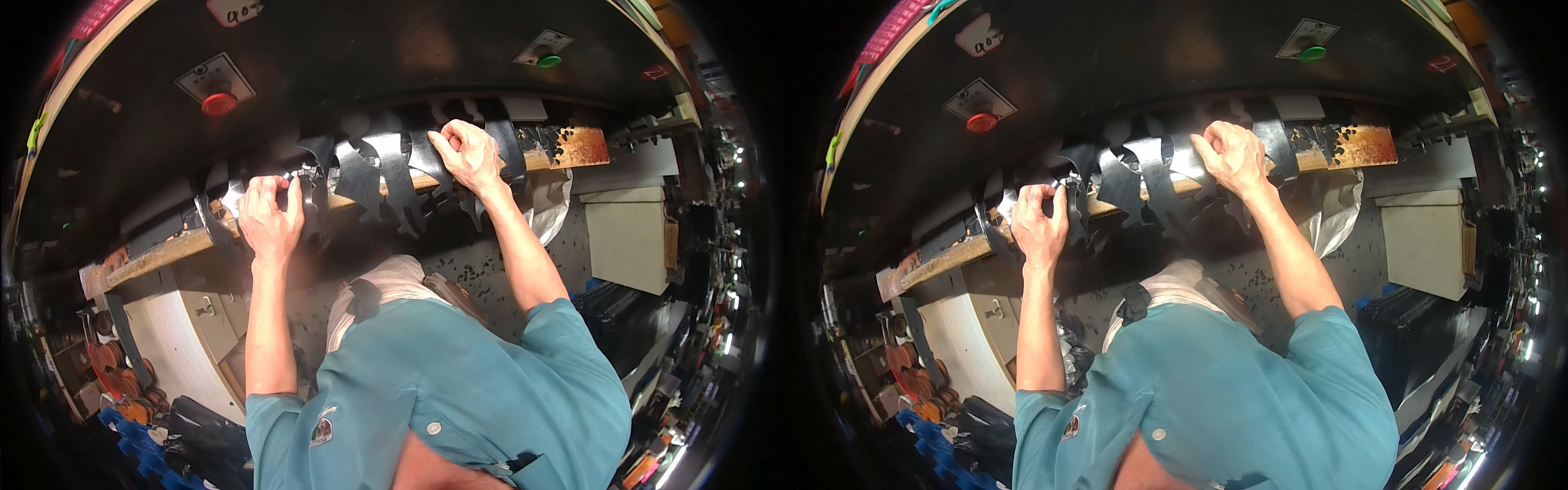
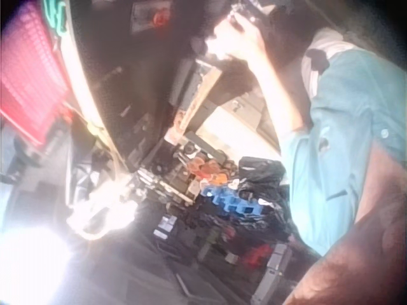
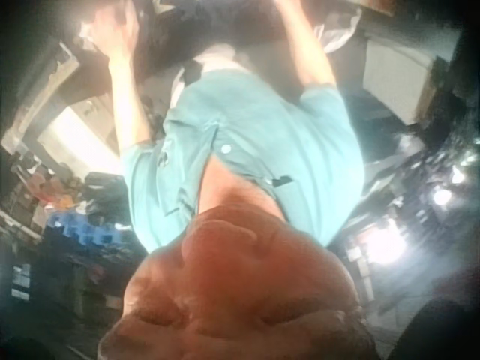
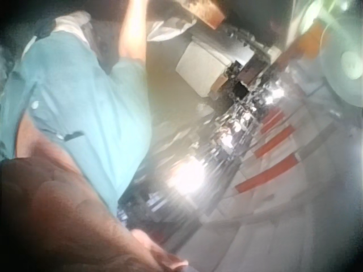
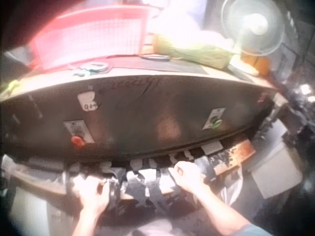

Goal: The person removes a black leather cutout from a larger sheet, trims its edges with scissors, and then uses a wooden tool to press and smooth the cutout on the work surface.

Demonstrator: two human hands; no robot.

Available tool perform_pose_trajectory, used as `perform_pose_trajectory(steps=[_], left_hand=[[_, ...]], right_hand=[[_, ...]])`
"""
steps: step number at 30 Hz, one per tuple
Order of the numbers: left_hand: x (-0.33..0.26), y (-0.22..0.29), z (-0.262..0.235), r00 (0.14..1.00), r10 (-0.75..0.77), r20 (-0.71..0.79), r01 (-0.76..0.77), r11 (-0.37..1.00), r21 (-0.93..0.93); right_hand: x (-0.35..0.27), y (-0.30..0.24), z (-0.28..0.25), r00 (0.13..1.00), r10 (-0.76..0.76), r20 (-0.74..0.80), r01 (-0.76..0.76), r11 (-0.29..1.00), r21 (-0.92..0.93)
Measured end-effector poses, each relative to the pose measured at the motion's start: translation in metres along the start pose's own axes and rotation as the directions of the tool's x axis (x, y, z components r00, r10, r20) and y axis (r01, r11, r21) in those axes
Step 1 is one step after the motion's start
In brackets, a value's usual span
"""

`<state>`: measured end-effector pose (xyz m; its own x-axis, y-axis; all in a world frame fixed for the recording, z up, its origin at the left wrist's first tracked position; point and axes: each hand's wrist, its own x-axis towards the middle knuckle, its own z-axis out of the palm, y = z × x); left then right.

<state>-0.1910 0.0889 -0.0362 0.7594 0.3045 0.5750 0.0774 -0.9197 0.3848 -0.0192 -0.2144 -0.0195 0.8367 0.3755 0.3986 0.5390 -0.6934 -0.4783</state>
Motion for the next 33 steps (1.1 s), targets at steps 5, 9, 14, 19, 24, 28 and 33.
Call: perform_pose_trajectory(steps=[5,9,14,19,24,28,33], left_hand=[[-0.005,0.002,-0.001,1.0,0.03,-0.005,-0.03,0.999,-0.032],[-0.004,0.003,-0.005,0.999,0.02,0.026,-0.018,0.998,-0.065],[0.004,0.008,-0.01,0.997,-0.014,0.076,0.024,0.991,-0.13],[0.026,0.014,-0.025,0.957,-0.022,0.29,0.085,0.975,-0.207],[0.089,-0.006,-0.043,0.813,-0.057,0.579,0.249,0.933,-0.258],[0.157,-0.034,0.004,0.974,0.054,0.219,0.024,0.941,-0.339],[0.177,-0.049,0.069,0.905,0.077,0.418,-0.056,0.997,-0.062]], right_hand=[[-0.003,0.007,-0.001,0.995,0.086,0.043,-0.088,0.994,0.057],[-0.007,0.011,0.003,0.994,0.097,0.042,-0.101,0.99,0.095],[-0.001,0.007,-0.011,0.944,0.271,0.186,-0.302,0.939,0.162],[0.043,-0.017,-0.026,0.896,0.397,0.201,-0.413,0.909,0.046],[0.123,-0.076,0.041,0.977,0.02,0.214,-0.086,0.949,0.302],[0.156,-0.114,0.092,0.949,-0.074,0.307,0.066,0.997,0.034],[0.167,-0.122,0.112,0.972,-0.042,0.23,0.066,0.993,-0.097]])
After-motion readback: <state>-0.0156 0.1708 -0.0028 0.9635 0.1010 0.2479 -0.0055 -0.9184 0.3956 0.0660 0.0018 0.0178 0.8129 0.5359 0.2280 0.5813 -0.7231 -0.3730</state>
